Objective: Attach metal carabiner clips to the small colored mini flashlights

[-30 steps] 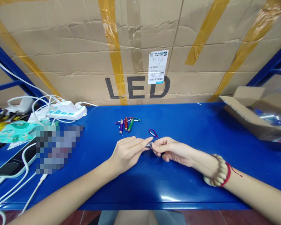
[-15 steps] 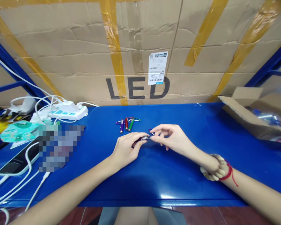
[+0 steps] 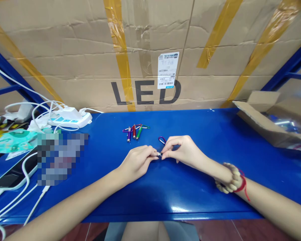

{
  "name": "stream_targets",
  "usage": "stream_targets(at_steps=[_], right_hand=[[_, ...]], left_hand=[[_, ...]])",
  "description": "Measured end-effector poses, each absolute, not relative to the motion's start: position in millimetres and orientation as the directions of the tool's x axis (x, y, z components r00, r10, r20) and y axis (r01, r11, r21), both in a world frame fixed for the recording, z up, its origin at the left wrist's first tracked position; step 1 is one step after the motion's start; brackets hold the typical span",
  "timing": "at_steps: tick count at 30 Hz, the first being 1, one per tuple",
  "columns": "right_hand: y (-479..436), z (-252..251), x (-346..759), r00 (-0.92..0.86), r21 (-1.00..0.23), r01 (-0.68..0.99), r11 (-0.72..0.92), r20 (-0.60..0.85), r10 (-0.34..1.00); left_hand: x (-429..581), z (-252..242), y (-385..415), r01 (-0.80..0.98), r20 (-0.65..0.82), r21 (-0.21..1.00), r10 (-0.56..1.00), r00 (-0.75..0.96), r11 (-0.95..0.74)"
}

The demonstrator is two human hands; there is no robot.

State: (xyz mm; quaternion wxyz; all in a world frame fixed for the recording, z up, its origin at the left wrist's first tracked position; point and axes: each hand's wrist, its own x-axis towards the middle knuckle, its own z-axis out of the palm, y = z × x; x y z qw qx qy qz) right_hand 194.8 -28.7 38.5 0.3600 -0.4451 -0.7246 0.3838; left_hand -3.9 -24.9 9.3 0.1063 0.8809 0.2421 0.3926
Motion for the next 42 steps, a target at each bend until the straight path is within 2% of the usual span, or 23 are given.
stream_targets(at_steps=[2, 5, 8, 13, 18, 23, 26, 29, 33, 36, 42], right_hand=[[-29, 35, 194, -0.356, -0.917, 0.341, 0.206, 0.077, 0.931], [-30, 35, 193, -0.336, -0.930, 0.321, 0.178, 0.065, 0.940], [-31, 39, 194, -0.349, -0.896, 0.337, 0.288, 0.165, 0.923], [-30, 47, 197, -0.445, -0.773, 0.335, 0.538, 0.374, 0.814], [-29, 46, 199, -0.515, -0.737, 0.315, 0.598, 0.397, 0.760], [-29, 45, 201, -0.545, -0.747, 0.303, 0.592, 0.374, 0.751], [-32, 44, 197, -0.475, -0.839, 0.307, 0.450, 0.275, 0.836], [-37, 44, 191, -0.379, -0.956, 0.250, 0.151, 0.047, 0.924], [-39, 45, 187, -0.361, -0.975, 0.172, -0.139, -0.193, 0.912], [-38, 48, 187, -0.354, -0.968, 0.131, -0.213, -0.247, 0.902], [-34, 50, 189, -0.345, -0.971, 0.144, -0.192, -0.231, 0.910]], left_hand=[[-4, 11, -25, 0.334, 0.659, 0.331, 0.470, 0.587, -0.882], [-4, 15, -27, 0.352, 0.654, 0.343, 0.491, 0.576, -0.871], [-3, 18, -28, 0.340, 0.634, 0.403, 0.527, 0.566, -0.850], [-4, 20, -30, 0.309, 0.549, 0.530, 0.597, 0.585, -0.790], [-6, 20, -31, 0.266, 0.514, 0.566, 0.586, 0.626, -0.780], [-5, 19, -32, 0.241, 0.552, 0.535, 0.552, 0.625, -0.809], [-4, 19, -32, 0.236, 0.619, 0.462, 0.501, 0.604, -0.855], [-3, 19, -32, 0.243, 0.705, 0.371, 0.442, 0.554, -0.896], [-2, 17, -30, 0.281, 0.732, 0.332, 0.433, 0.525, -0.901], [-2, 16, -28, 0.317, 0.710, 0.372, 0.487, 0.508, -0.873], [-3, 19, -27, 0.355, 0.665, 0.390, 0.526, 0.530, -0.850]])
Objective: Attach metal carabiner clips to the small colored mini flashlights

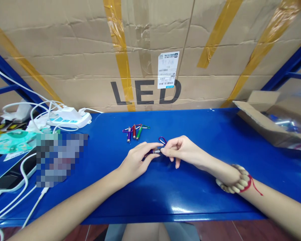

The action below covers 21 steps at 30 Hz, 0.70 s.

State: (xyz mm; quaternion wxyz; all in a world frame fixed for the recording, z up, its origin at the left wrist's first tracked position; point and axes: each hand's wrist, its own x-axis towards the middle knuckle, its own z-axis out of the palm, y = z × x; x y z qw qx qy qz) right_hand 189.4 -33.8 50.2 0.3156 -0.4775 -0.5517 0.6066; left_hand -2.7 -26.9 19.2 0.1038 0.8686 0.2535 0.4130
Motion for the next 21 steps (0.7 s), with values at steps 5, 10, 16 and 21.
stream_targets(at_steps=[5, 10, 16, 21], right_hand=[[-31, 49, 191, -0.347, -0.971, 0.207, -0.123, -0.191, 0.918], [-32, 51, 192, -0.324, -0.950, 0.309, 0.042, -0.063, 0.944], [-35, 56, 199, -0.495, -0.852, 0.427, 0.302, 0.059, 0.867], [-34, 54, 205, -0.638, -0.617, 0.475, 0.628, 0.250, 0.728]], left_hand=[[-1, 19, -26, 0.389, 0.606, 0.401, 0.558, 0.567, -0.830], [0, 18, -27, 0.511, 0.454, 0.401, 0.649, 0.610, -0.761], [0, 24, -27, 0.443, 0.395, 0.427, 0.603, 0.693, -0.788], [-3, 20, -26, 0.371, 0.498, 0.361, 0.513, 0.699, -0.856]])
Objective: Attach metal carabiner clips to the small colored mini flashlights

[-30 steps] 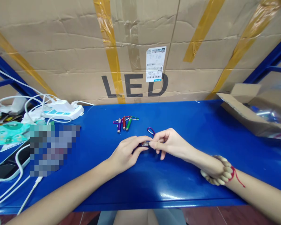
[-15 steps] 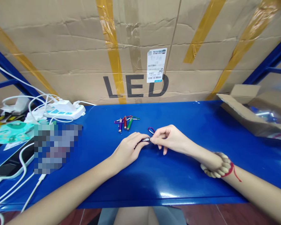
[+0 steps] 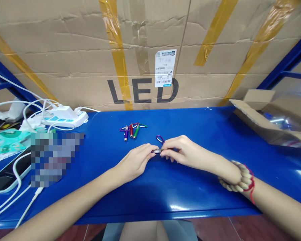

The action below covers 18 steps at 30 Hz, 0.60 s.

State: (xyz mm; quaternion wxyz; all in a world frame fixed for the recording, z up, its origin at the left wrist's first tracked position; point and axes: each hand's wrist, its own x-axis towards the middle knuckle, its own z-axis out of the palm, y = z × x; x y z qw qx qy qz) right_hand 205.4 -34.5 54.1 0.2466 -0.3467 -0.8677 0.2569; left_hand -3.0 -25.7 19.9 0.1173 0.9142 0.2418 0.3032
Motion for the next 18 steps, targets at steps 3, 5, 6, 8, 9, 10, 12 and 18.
stream_targets(at_steps=[3, 5, 6, 8, 9, 10, 12, 18], right_hand=[[-34, 49, 206, -0.696, -0.496, 0.476, 0.726, 0.292, 0.656], [-34, 46, 205, -0.705, -0.484, 0.464, 0.742, 0.306, 0.640], [-34, 45, 204, -0.703, -0.496, 0.451, 0.742, 0.315, 0.638], [-35, 44, 202, -0.689, -0.540, 0.426, 0.726, 0.327, 0.647], [-36, 44, 201, -0.676, -0.572, 0.415, 0.708, 0.327, 0.660], [-37, 44, 199, -0.662, -0.616, 0.407, 0.674, 0.310, 0.683], [-39, 44, 196, -0.622, -0.751, 0.396, 0.528, 0.203, 0.756], [-45, 45, 190, -0.593, -0.958, 0.161, -0.236, -0.285, 0.753]], left_hand=[[-5, 14, -25, 0.331, 0.602, 0.255, 0.417, 0.680, -0.908], [-6, 13, -24, 0.292, 0.651, 0.226, 0.367, 0.665, -0.929], [-6, 13, -24, 0.273, 0.666, 0.224, 0.352, 0.657, -0.935], [-5, 14, -24, 0.247, 0.684, 0.228, 0.335, 0.648, -0.942], [-5, 15, -25, 0.239, 0.687, 0.227, 0.329, 0.648, -0.944], [-5, 16, -25, 0.231, 0.689, 0.223, 0.321, 0.650, -0.947], [-5, 17, -26, 0.219, 0.701, 0.209, 0.302, 0.646, -0.953], [-6, 12, -26, 0.218, 0.771, 0.134, 0.240, 0.590, -0.967]])
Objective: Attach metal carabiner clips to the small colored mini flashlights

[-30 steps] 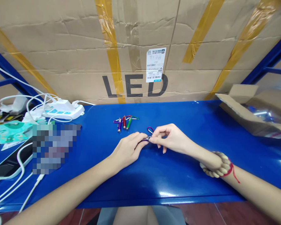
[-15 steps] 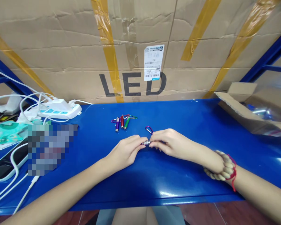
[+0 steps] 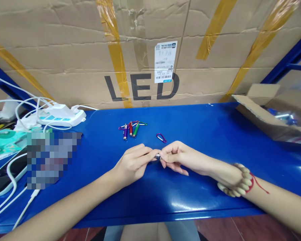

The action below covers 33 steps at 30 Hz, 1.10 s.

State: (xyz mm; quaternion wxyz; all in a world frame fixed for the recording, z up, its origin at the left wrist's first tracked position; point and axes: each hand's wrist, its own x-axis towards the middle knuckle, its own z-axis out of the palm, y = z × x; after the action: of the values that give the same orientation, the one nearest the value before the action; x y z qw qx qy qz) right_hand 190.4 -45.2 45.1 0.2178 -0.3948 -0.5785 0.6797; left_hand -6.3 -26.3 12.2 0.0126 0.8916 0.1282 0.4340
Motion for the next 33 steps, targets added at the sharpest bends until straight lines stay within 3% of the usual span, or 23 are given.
stream_targets(at_steps=[4, 10, 14, 16, 20, 24, 28, 33], right_hand=[[-44, 47, 192, -0.625, -0.846, 0.002, -0.532, -0.417, 0.660], [-39, 48, 195, -0.604, -0.875, -0.005, -0.484, -0.383, 0.699], [-38, 47, 193, -0.573, -0.932, 0.067, -0.357, -0.329, 0.751], [-38, 47, 192, -0.506, -0.969, 0.148, -0.199, -0.247, 0.826], [-37, 48, 194, -0.257, -0.908, 0.342, 0.241, 0.156, 0.954], [-36, 51, 198, -0.298, -0.769, 0.410, 0.491, 0.396, 0.869], [-35, 52, 200, -0.404, -0.682, 0.416, 0.602, 0.455, 0.794], [-34, 50, 201, -0.390, -0.695, 0.450, 0.561, 0.412, 0.823]], left_hand=[[-5, 12, -25, 0.224, 0.779, 0.135, 0.243, 0.578, -0.965], [-1, 16, -27, 0.278, 0.729, 0.254, 0.372, 0.574, -0.926], [-1, 18, -28, 0.293, 0.693, 0.311, 0.426, 0.582, -0.904], [-1, 19, -28, 0.306, 0.684, 0.349, 0.464, 0.563, -0.886], [-2, 21, -26, 0.367, 0.631, 0.417, 0.556, 0.541, -0.831], [-2, 20, -25, 0.363, 0.629, 0.421, 0.556, 0.544, -0.831], [-2, 20, -26, 0.329, 0.614, 0.433, 0.541, 0.574, -0.840], [-3, 19, -28, 0.296, 0.500, 0.568, 0.608, 0.617, -0.768]])
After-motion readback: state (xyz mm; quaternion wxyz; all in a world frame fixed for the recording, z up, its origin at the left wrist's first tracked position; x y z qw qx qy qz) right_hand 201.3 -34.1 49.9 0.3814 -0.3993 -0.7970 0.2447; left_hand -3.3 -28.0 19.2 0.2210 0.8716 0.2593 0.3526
